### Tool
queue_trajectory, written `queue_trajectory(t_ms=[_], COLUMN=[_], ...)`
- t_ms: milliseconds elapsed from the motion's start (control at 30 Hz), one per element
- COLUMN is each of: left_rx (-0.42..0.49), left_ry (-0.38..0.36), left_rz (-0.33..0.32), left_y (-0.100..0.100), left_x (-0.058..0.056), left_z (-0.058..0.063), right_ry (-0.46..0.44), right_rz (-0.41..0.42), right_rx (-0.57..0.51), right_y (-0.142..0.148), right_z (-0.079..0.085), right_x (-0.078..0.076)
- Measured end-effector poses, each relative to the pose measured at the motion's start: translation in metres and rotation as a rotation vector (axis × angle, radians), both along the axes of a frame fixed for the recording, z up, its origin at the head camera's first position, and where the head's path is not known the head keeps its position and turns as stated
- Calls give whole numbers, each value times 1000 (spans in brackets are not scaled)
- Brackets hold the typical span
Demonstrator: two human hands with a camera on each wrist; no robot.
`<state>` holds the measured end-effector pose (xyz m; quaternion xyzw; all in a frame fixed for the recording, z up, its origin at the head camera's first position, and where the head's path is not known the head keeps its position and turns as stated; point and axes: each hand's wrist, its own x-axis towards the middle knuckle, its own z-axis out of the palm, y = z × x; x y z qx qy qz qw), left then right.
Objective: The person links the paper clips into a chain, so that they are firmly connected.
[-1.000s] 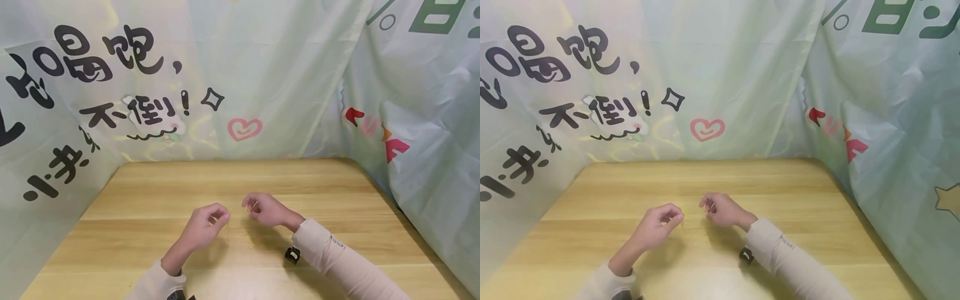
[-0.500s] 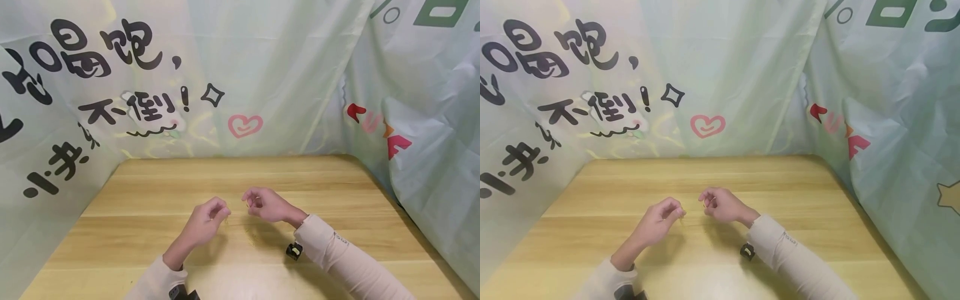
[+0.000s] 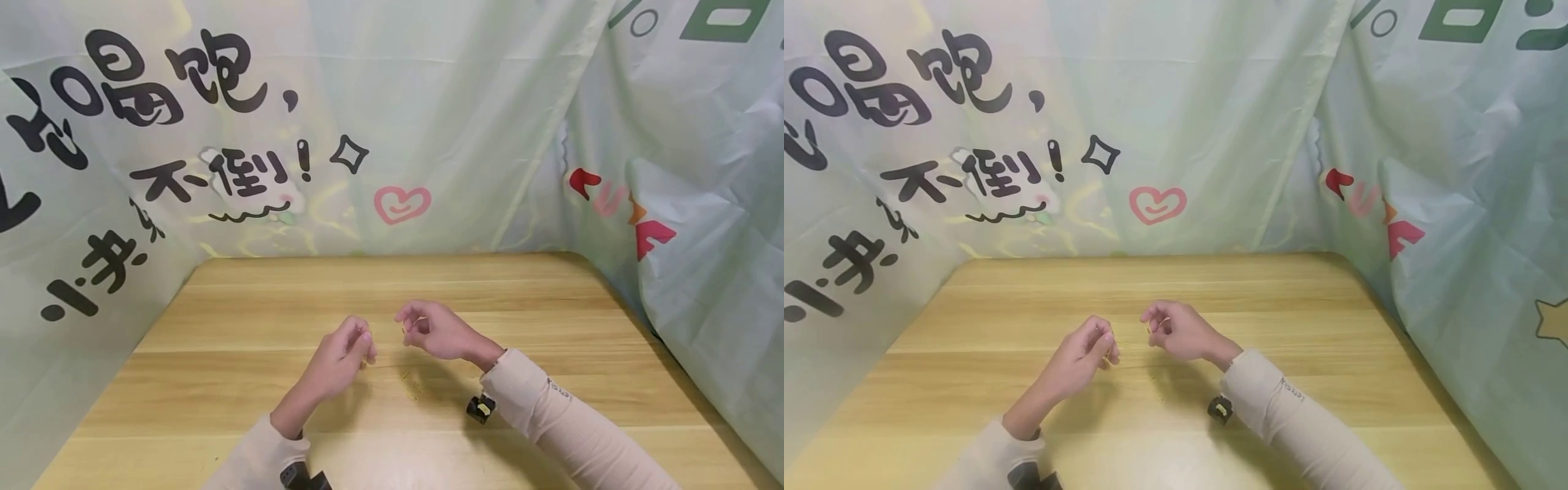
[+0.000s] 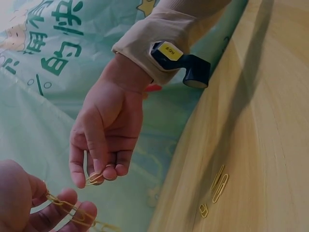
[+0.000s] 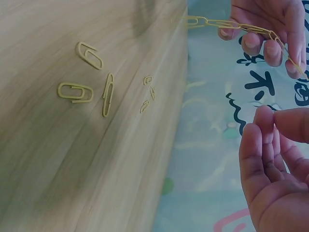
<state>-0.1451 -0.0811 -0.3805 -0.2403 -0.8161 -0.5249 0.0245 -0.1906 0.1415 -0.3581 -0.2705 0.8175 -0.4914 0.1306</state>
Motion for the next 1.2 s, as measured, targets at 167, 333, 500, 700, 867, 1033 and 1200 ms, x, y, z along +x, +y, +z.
queue_trajectory(t_ms=[167,333,500,700,867,1033,1200], left_rx=[6,27,18,-23,-36,-92,-136], left_ry=[-25,-45,-63,-21,22,67,101], left_rz=[-3,-28,-22,13,15,18,31], left_y=[1,3,5,7,8,8,8], left_x=[0,-1,-1,-2,-3,-4,-4], left_z=[0,1,2,2,1,1,1], right_ry=[-9,-6,-12,-28,-72,-102,-117], right_rz=[-2,7,16,32,27,26,14], right_rx=[-10,-35,-69,-120,-155,-174,-165], right_y=[-1,-1,-1,-1,-1,-1,-2], right_z=[1,2,2,5,7,8,9], right_x=[0,-1,-2,-2,-1,0,1])
